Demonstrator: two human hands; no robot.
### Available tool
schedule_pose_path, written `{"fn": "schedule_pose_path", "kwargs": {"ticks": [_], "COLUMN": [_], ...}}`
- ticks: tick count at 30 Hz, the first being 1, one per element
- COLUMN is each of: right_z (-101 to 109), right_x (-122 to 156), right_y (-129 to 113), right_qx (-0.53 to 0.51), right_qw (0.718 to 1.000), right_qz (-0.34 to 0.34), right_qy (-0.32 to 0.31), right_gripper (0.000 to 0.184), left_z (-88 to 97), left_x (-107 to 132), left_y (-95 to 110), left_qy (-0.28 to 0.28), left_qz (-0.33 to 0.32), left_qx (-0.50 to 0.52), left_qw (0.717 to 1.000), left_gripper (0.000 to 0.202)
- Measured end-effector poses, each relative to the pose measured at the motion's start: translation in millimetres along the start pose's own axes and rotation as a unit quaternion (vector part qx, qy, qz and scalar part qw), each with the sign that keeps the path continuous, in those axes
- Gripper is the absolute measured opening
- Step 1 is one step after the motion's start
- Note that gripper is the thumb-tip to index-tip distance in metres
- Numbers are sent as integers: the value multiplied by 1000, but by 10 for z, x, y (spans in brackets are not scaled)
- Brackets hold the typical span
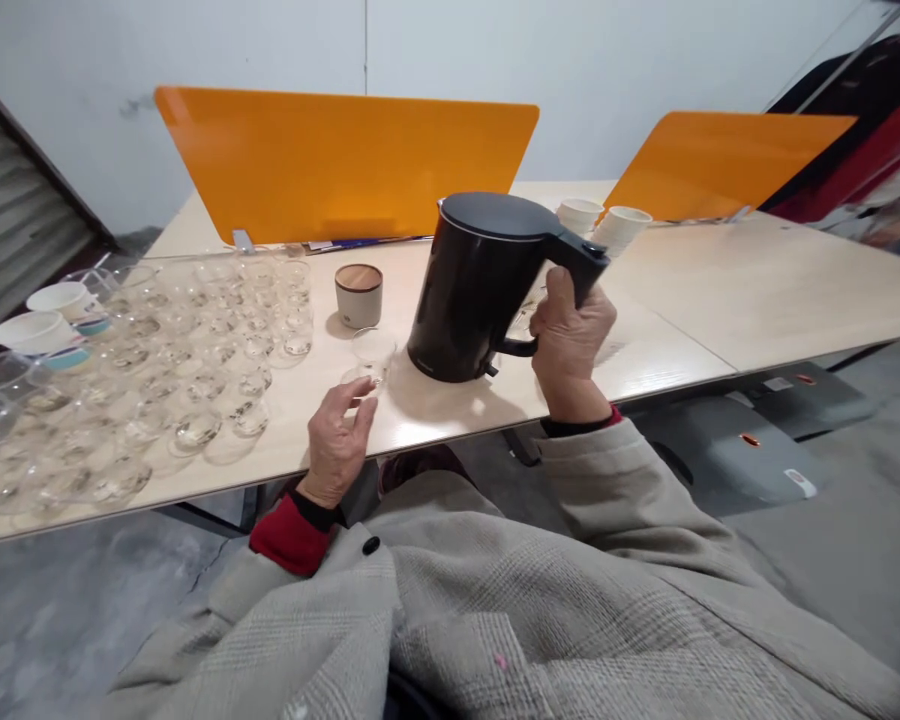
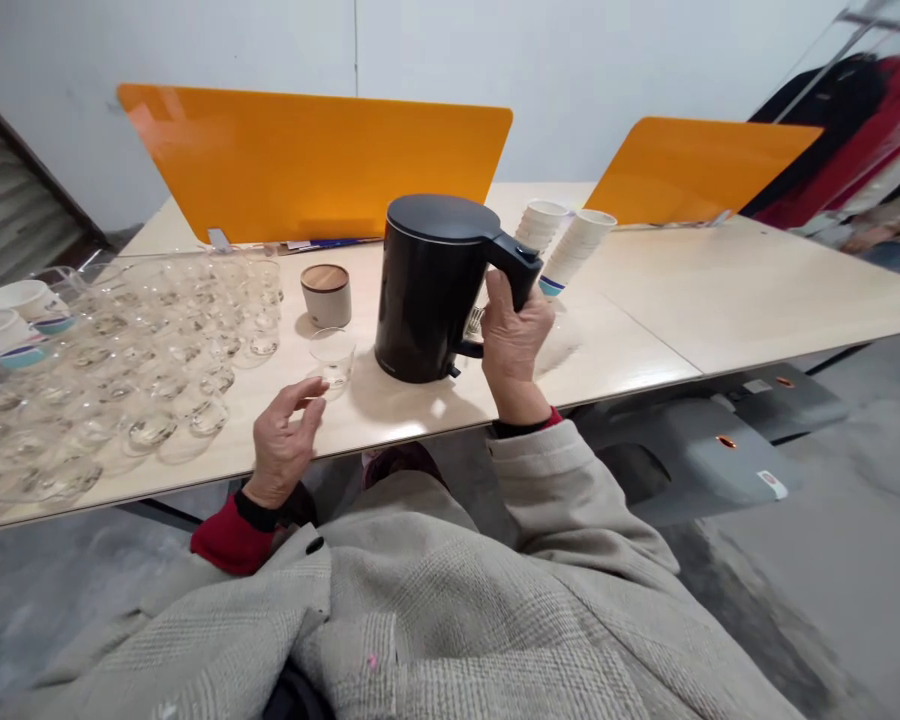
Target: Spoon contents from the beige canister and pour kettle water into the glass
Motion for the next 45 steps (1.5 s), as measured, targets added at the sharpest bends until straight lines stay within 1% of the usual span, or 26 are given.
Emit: {"fn": "schedule_pose_path", "kwargs": {"ticks": [2,3,4,5,8,10,12,15,18,21,24,28,31,36,39,41,43,45], "right_z": [176,243,290,331,438,496,546,610,653,659,657,644,611,539,475,418,358,310], "right_x": [113,164,208,247,336,375,396,393,347,286,241,212,190,130,98,89,88,84], "right_y": [-141,-214,-285,-355,-548,-657,-746,-845,-955,-1081,-1187,-1292,-1346,-1433,-1520,-1570,-1595,-1603], "right_qx": [-12,-16,-18,-21,-40,-51,-59,-64,-36,-19,-2,41,65,106,125,140,152,158], "right_qw": [999,998,998,998,998,998,998,997,999,999,999,997,995,988,983,977,973,972], "right_qz": [6,6,4,-1,-17,-22,-26,-34,-28,-10,-3,2,0,-1,21,32,26,16], "right_qy": [50,62,60,55,46,39,30,13,-7,-28,-44,-66,-81,-111,-135,-155,-172,-176], "right_gripper": [62,61,60,60,61,62,61,57,55,55,55,49,43,43,44,44,44,45], "left_z": [-186,-299,-414,-521,-801,-942,-1013,-1018,-998,-1003,-1015,-1013,-1002,-1044,-1088,-1103,-1109,-1111], "left_x": [-13,-38,-76,-129,-317,-395,-404,-303,-149,-31,41,97,123,169,192,193,185,175], "left_y": [149,213,260,292,320,352,402,478,553,613,650,707,763,833,836,821,798,771], "left_qy": [-69,-103,-131,-145,-155,-164,-163,-136,-109,-96,-94,-95,-94,-123,-137,-133,-127,-121], "left_qz": [-17,-26,-29,-27,13,30,37,50,60,76,104,132,140,170,193,198,198,198], "left_qx": [24,35,39,42,63,94,113,113,113,132,168,230,290,387,433,447,452,451], "left_qw": [997,994,990,988,986,981,980,983,986,984,976,959,942,898,870,862,861,862], "left_gripper": [43,49,56,65,90,96,98,95,95,100,101,96,91,92,94,95,96,96]}}
Point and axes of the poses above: each hand's wrist, its own x-axis away from the middle knuckle, its own z-axis out of the back of the hand, y = z × x, the point moved 6 cm from there along -x, towards the middle knuckle, and after that the axes turned 7 degrees about z, right-handed, at the moved point
